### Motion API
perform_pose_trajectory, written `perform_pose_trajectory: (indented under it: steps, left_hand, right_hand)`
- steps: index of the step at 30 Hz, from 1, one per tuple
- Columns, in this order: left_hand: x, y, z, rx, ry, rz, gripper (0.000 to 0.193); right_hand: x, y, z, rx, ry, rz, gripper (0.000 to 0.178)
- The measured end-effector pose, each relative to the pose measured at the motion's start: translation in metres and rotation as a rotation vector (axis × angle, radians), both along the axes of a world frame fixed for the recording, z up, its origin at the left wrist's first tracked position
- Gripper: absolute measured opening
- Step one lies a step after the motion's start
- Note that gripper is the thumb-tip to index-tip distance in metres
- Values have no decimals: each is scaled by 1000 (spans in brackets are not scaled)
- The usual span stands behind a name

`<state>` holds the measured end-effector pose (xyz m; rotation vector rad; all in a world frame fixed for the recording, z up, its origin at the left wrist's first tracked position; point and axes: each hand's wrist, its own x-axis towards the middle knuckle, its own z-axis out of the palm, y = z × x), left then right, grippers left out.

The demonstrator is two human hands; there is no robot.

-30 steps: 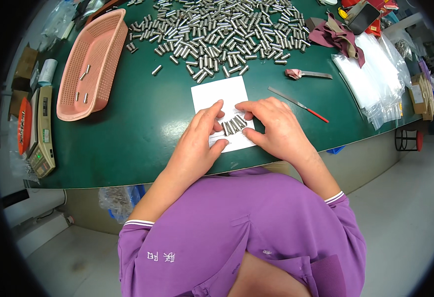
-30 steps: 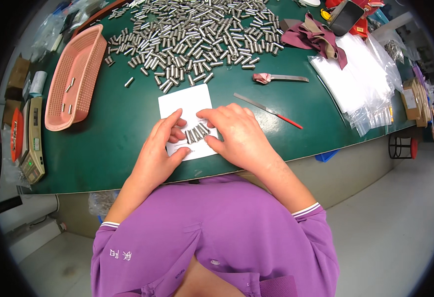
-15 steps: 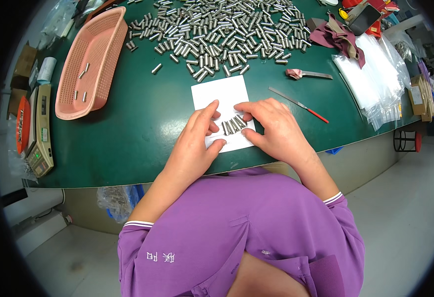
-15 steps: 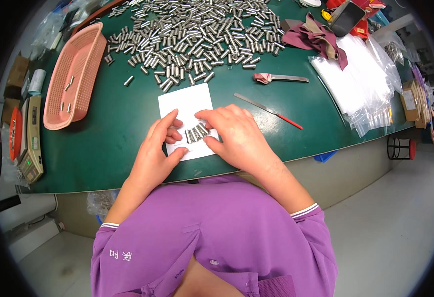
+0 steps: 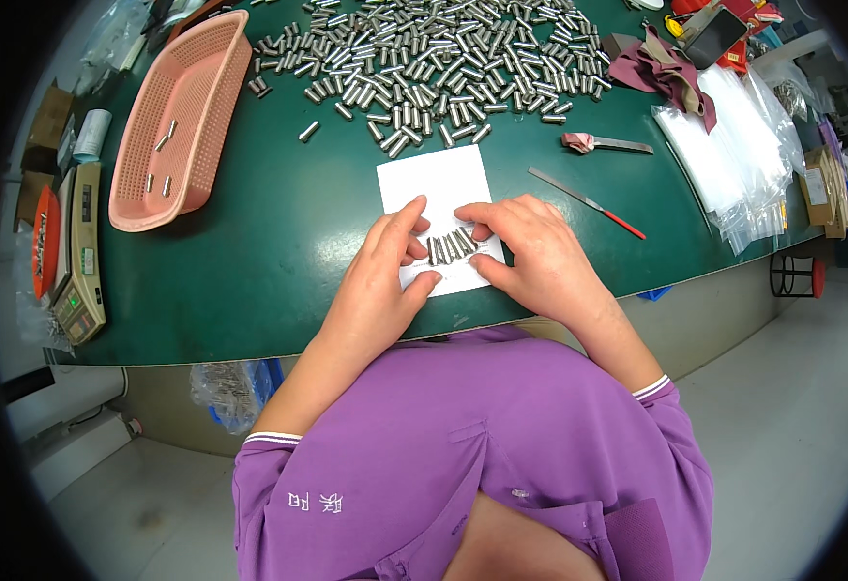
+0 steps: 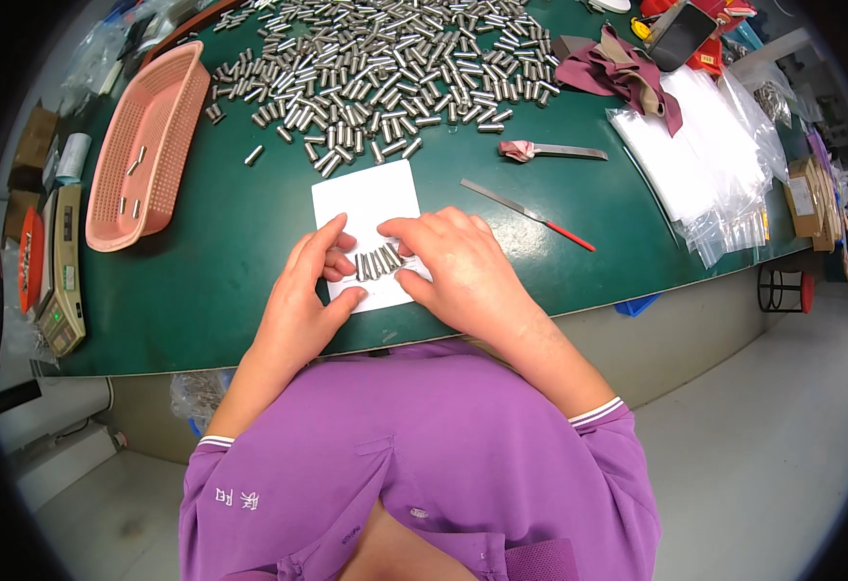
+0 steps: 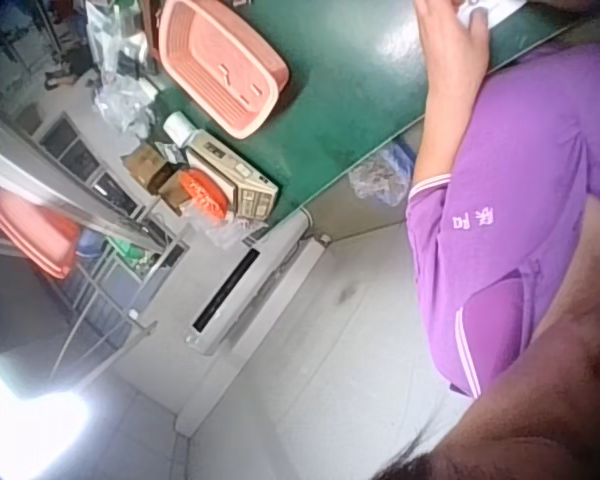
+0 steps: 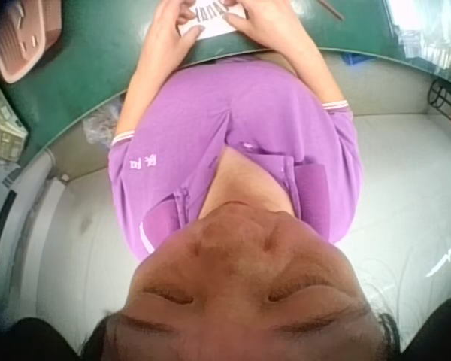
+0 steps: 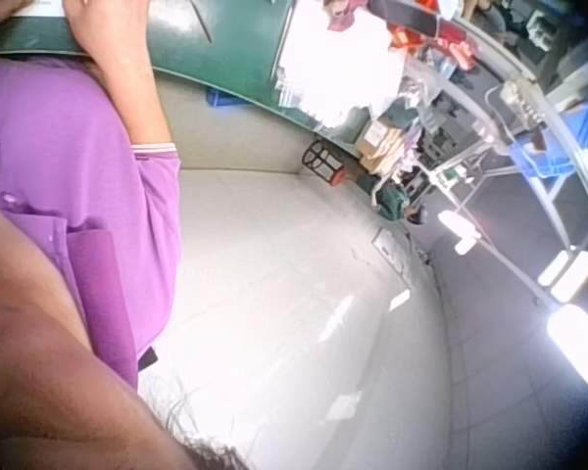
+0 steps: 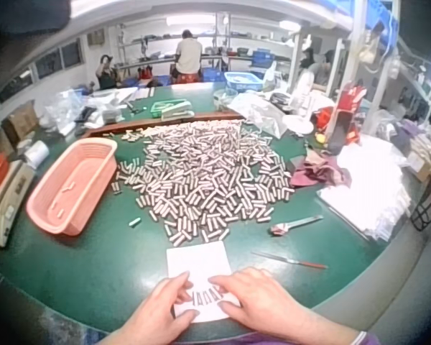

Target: The person sorts small cylindrical metal parts from a large pile on a green workbench. They pick up handfuls of the parts, arrange them on a white paper sheet, and then transfer them into a pink plastic basket. The process is repeated multiple times throughout the clip.

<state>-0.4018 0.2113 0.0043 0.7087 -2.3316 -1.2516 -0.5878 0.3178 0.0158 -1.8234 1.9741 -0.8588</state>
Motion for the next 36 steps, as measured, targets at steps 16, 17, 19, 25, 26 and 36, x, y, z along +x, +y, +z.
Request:
perform_pose_trajectory:
  steps: [16,17,19,25,26,36]
  left_hand:
    - [-16,2,-4,-97,-12,4,58]
    - [-18,3,-5,-130,-30,5,54]
    - [-21,3,-7,-195,-68,5,48]
    - [-29,5,-10,-241,-84,37,36]
    - [-30,5,-9,-245,-86,43,36]
    - [-33,7,-6,-249,-111,54,35]
  right_hand:
    - [-3,3,-2,-3,-16,-37,44]
    - [-4,3,-2,4,-24,-31,44]
    - [-5,4,-2,9,-32,-27,43]
    - [-6,5,-4,-33,-14,-47,43]
    - [-7,6,-5,-28,-22,-44,43]
    - [-9,6,-7,-47,-21,-51,41]
